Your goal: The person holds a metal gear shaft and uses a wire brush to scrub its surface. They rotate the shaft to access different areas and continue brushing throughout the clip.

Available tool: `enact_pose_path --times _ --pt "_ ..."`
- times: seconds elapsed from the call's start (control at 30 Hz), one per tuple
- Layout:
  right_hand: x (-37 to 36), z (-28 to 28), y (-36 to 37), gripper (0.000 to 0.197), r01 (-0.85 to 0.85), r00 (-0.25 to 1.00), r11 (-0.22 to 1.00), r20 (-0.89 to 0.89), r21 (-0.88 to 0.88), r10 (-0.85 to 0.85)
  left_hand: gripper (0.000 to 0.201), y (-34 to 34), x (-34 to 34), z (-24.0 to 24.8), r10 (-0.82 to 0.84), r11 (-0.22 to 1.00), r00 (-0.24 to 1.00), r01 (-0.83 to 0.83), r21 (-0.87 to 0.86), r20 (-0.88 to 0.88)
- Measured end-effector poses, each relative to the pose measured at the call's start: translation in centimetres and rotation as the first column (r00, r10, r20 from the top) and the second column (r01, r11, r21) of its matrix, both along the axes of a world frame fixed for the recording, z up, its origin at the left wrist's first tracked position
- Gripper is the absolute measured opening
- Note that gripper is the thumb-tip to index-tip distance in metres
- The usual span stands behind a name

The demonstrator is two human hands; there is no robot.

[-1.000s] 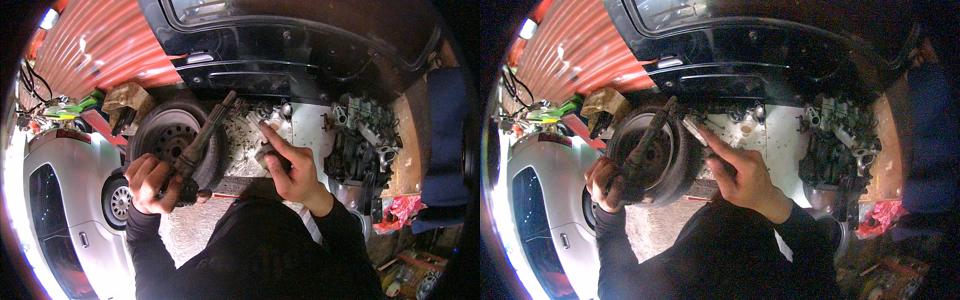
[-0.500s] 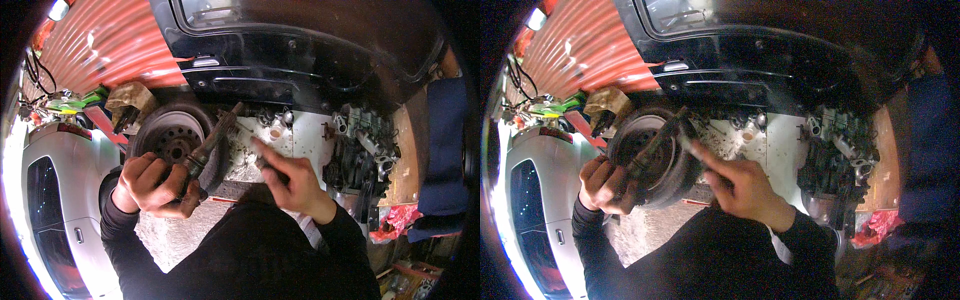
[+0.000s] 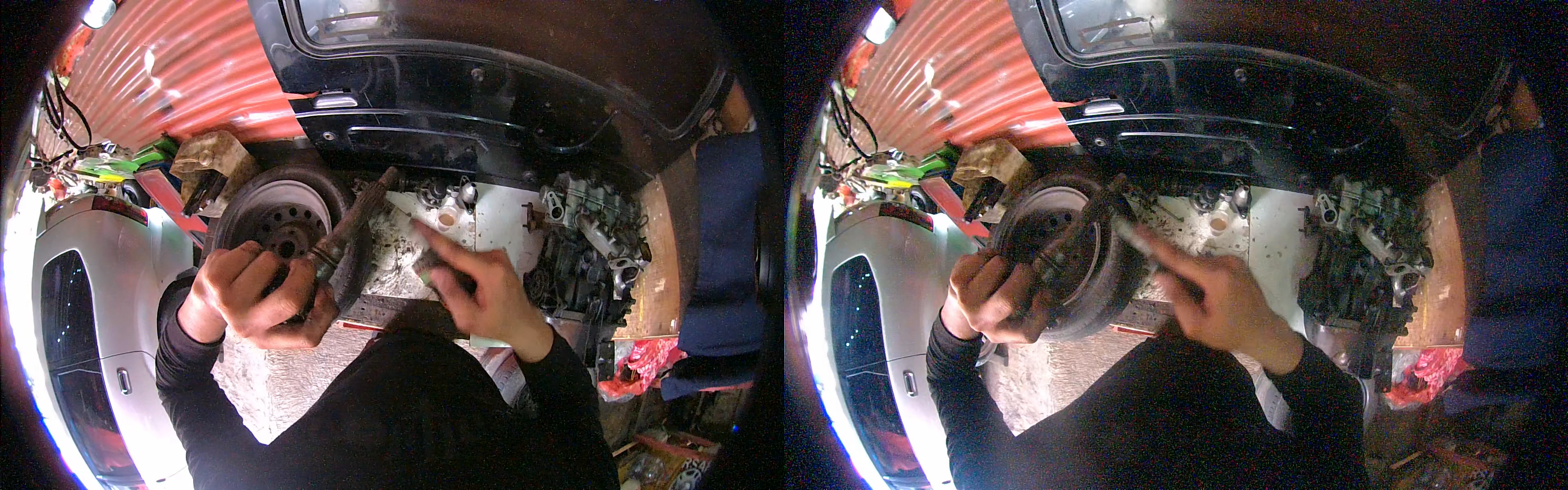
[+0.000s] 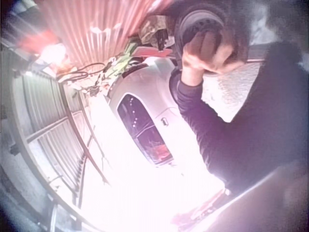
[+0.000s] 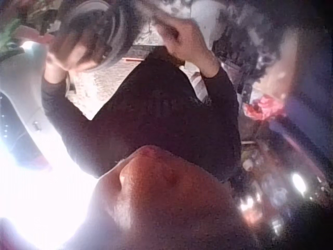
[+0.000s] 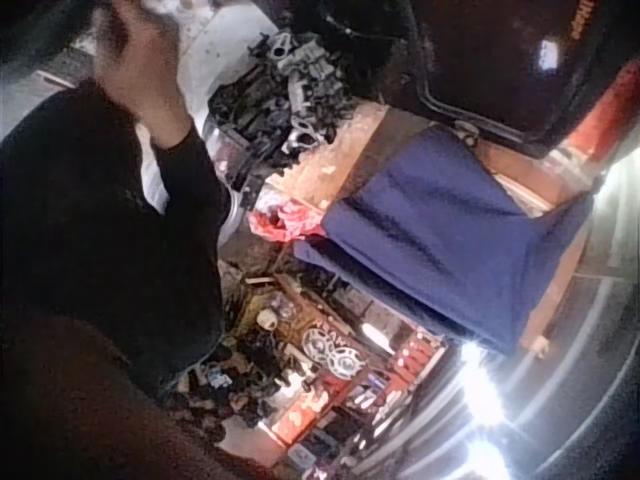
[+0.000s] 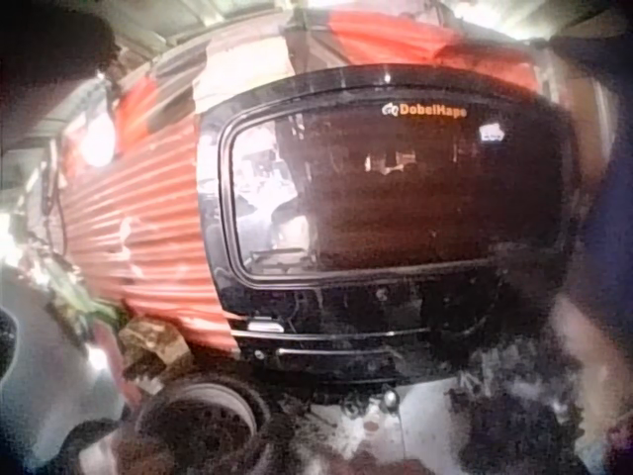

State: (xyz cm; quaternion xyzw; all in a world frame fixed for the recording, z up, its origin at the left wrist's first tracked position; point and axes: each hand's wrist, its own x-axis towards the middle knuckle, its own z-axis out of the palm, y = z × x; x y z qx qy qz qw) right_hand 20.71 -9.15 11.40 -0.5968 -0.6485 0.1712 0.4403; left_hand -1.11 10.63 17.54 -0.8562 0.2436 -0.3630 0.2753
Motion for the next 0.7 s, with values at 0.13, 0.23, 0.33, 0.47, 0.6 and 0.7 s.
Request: enact_pose_path --times 0.13,0.23,0.33,0.47,0.6,0.7 --pt "0.0 -0.8 0.2 0.048 -0.002 0.996 0.998 0.087 0.068 -0.004 0.022 0.4 0.5 -0.1 -0.014 1.0 1.0 0.013 0.024 0.017" --pt "1.1 0.8 0.8 0.048 0.111 0.994 0.988 0.021 -0.104 -0.109 0.022 0.1 0.0 0.1 0.016 1.0 1.0 -0.016 0.017 -0.024" --pt "0.5 -0.7 1.1 0.048 0.011 0.997 0.991 0.08 0.133 -0.022 0.022 0.2 0.3 0.2 0.014 0.999 1.0 -0.014 0.032 -0.006" --pt "1.4 0.8 1.4 0.049 0.058 0.997 0.998 0.057 0.007 -0.059 0.022 0.1 0.0 0.1 0.025 0.999 1.0 -0.025 0.025 0.0" --pt "1.3 0.7 1.2 0.05 -0.048 0.99 0.998 0.137 0.041 0.042 0.025 0.1 0.0 0.0 0.012 0.999 0.999 -0.014 0.031 0.04" --pt "1.6 1.5 1.3 0.051 0.016 0.996 0.998 0.089 -0.057 -0.011 0.027 0.2 0.1 0.1 0.017 0.999 1.0 -0.018 0.038 0.024"
